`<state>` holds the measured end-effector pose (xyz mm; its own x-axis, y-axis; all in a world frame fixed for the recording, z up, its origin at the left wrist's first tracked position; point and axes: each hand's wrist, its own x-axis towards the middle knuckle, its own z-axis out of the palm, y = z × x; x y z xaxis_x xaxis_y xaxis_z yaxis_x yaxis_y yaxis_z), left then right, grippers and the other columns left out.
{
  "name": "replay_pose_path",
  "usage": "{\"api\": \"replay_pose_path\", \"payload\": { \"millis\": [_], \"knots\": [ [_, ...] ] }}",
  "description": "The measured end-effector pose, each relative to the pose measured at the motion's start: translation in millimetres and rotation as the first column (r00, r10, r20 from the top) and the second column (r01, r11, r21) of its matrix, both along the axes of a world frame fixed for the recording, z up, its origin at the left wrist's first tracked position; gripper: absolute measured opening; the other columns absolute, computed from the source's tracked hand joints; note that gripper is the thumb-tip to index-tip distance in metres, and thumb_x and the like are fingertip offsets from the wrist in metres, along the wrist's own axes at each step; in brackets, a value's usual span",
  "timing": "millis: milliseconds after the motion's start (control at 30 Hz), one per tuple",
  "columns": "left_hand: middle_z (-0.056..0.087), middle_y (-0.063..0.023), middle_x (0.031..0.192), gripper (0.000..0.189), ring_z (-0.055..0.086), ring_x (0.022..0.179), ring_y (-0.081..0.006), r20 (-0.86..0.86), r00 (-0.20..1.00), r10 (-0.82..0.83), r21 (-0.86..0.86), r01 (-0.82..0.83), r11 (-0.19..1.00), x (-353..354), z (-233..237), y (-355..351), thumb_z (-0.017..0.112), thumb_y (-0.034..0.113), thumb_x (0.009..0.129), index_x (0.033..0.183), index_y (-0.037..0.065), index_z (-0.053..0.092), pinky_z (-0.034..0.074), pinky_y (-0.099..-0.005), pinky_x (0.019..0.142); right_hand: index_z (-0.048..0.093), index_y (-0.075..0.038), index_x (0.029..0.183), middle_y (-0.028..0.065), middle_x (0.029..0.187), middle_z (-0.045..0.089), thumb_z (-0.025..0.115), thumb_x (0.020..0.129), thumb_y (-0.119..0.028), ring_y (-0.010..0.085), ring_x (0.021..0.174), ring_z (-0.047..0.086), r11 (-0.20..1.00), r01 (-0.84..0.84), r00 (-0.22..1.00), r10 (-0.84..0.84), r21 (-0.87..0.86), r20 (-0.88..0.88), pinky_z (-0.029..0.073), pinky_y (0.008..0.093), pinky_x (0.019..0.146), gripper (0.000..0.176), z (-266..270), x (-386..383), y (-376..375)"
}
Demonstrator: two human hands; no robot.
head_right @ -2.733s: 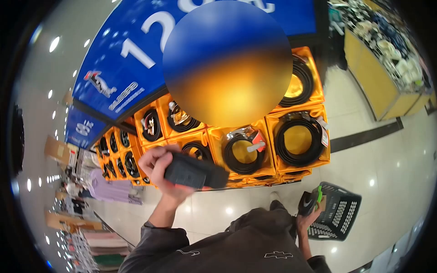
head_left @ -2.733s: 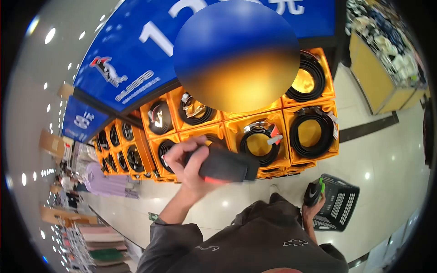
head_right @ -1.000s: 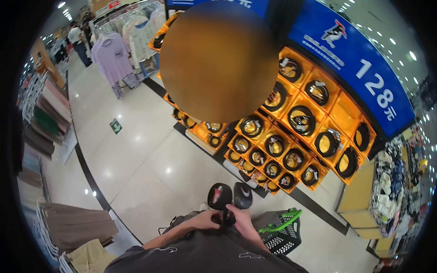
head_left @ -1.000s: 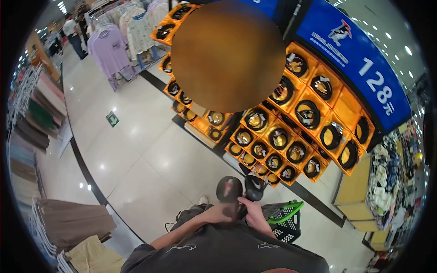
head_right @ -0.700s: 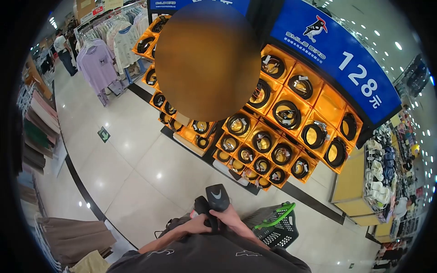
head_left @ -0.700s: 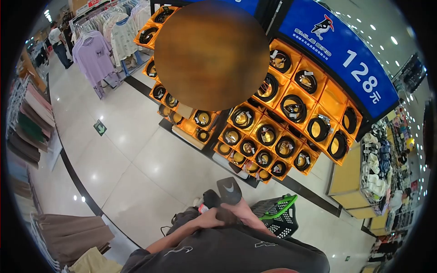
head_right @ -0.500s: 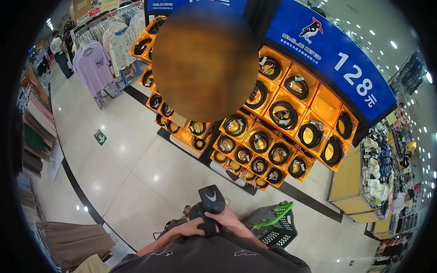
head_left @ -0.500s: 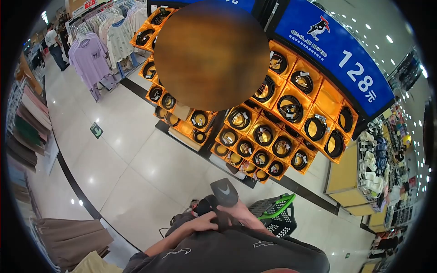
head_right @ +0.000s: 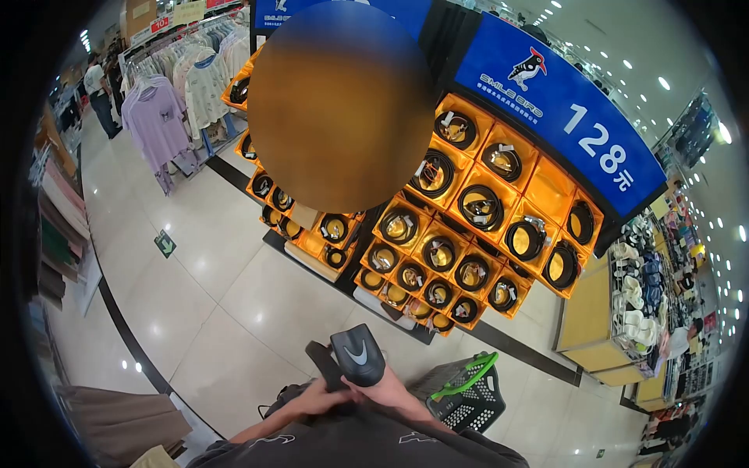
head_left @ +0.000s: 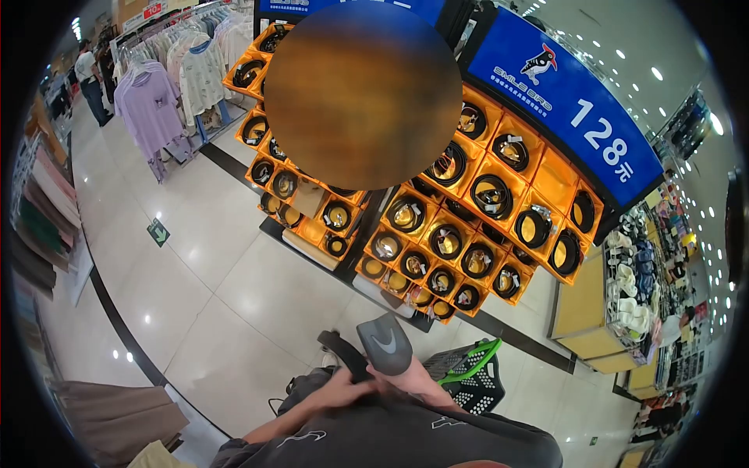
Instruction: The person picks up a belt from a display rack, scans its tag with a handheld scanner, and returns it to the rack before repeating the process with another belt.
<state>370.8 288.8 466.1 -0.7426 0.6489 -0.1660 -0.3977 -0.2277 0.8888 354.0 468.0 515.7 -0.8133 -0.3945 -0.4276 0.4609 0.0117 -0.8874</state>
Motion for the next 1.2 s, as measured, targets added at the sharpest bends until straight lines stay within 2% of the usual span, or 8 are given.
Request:
{"api": "replay_pose_path", "payload": {
  "millis": [67, 200, 300, 333, 833, 1033, 1133, 1200],
  "knots": [
    [0.059, -0.0023, 0.090, 0.008, 0.057, 0.087, -0.0124, -0.211, 0.975, 0.072, 0.034, -0.066, 0.997, -10.6, 0.7, -11.3, 0.058, 0.006, 0.088, 0.096, 0.004, 0.058, 0.045, -0.0285, 0.076, 0.059, -0.001, 0.112, 0.0037, 0.098, 0.064, 0.073, 0.083, -0.009, 0.0106, 0.092, 0.061, 0.991, 0.014, 1.000, -0.014, -0.133, 0.005, 0.051, 0.0287, 0.074, 0.033, -8.7, -1.0, -0.7],
    [0.057, -0.0048, 0.089, 0.006, 0.056, 0.087, -0.0130, -0.142, 0.931, 0.335, 0.103, -0.323, 0.941, -22.6, 23.9, -10.3, 0.055, 0.002, 0.086, 0.093, 0.003, 0.056, 0.045, -0.0276, 0.077, 0.062, -0.003, 0.111, 0.0060, 0.104, 0.065, 0.081, 0.074, -0.010, 0.0160, 0.091, 0.062, 0.954, 0.080, 0.816, 0.103, 0.288, -0.569, 0.050, 0.0302, 0.079, 0.043, 22.7, 0.1, -7.7],
    [0.057, -0.0061, 0.090, 0.009, 0.056, 0.087, -0.0145, -0.186, 0.787, 0.588, 0.142, -0.571, 0.808, -37.7, 28.2, 2.1, 0.052, 0.000, 0.085, 0.093, 0.002, 0.054, 0.046, -0.0289, 0.078, 0.063, -0.003, 0.108, 0.0091, 0.102, 0.066, 0.082, 0.071, -0.011, 0.0153, 0.091, 0.063, 0.935, 0.156, 0.766, 0.088, 0.318, -0.637, 0.050, 0.0301, 0.078, 0.042, 18.7, 1.8, -11.5],
    [0.056, -0.0083, 0.094, 0.011, 0.055, 0.088, -0.0168, -0.233, 0.807, 0.543, 0.218, -0.500, 0.838, -46.1, 18.7, 1.3, 0.051, -0.001, 0.084, 0.095, 0.002, 0.053, 0.045, -0.0301, 0.079, 0.058, -0.004, 0.112, 0.0127, 0.095, 0.062, 0.079, 0.070, -0.010, 0.0299, 0.092, 0.063, 0.918, 0.199, 0.690, 0.117, 0.342, -0.715, 0.050, 0.0358, 0.079, 0.047, 19.8, 1.7, -13.9],
    [0.056, -0.0107, 0.103, 0.022, 0.055, 0.097, -0.0185, -0.321, 0.841, 0.436, 0.084, -0.433, 0.897, -41.8, 2.8, 10.9, 0.054, 0.017, 0.093, 0.107, 0.001, 0.056, 0.043, -0.0310, 0.087, 0.062, -0.003, 0.095, 0.0109, 0.082, 0.065, 0.079, 0.066, -0.008, 0.0265, 0.072, 0.066, 0.919, 0.331, 0.629, -0.045, 0.214, -0.776, 0.050, 0.0326, 0.064, 0.034, 4.4, 4.3, -15.9],
    [0.062, -0.0149, 0.104, 0.044, 0.059, 0.105, -0.0208, -0.179, 0.945, -0.273, -0.731, 0.058, 0.680, -39.3, 78.6, -47.4, 0.068, 0.028, 0.085, 0.121, 0.006, 0.057, 0.047, -0.0316, 0.087, 0.066, -0.003, 0.098, 0.0107, 0.088, 0.067, 0.077, 0.068, -0.007, 0.0264, 0.075, 0.067, 0.905, 0.302, 0.512, 0.113, 0.301, -0.852, 0.052, 0.0333, 0.065, 0.032, 23.4, -3.9, -4.1],
    [0.060, -0.0136, 0.117, 0.063, 0.058, 0.113, -0.0247, -0.497, 0.853, -0.158, -0.729, -0.313, 0.608, -47.5, 78.5, -55.6, 0.080, 0.022, 0.072, 0.126, 0.005, 0.053, 0.046, -0.0318, 0.093, 0.065, -0.002, 0.100, 0.0114, 0.091, 0.067, 0.077, 0.068, -0.008, 0.0277, 0.077, 0.067, 0.907, 0.287, 0.500, 0.132, 0.308, -0.856, 0.052, 0.0339, 0.067, 0.035, 19.0, -3.8, -1.5],
    [0.061, -0.0131, 0.112, 0.064, 0.057, 0.111, -0.0252, -0.594, 0.804, -0.007, -0.506, -0.367, 0.781, -52.1, 62.2, -43.0, 0.082, 0.017, 0.068, 0.125, 0.007, 0.053, 0.046, -0.0329, 0.092, 0.065, -0.002, 0.100, 0.0112, 0.090, 0.067, 0.077, 0.068, -0.009, 0.0280, 0.078, 0.067, 0.914, 0.282, 0.481, 0.127, 0.291, -0.868, 0.052, 0.0343, 0.067, 0.035, 13.6, -2.2, -4.3]
  ]
}}
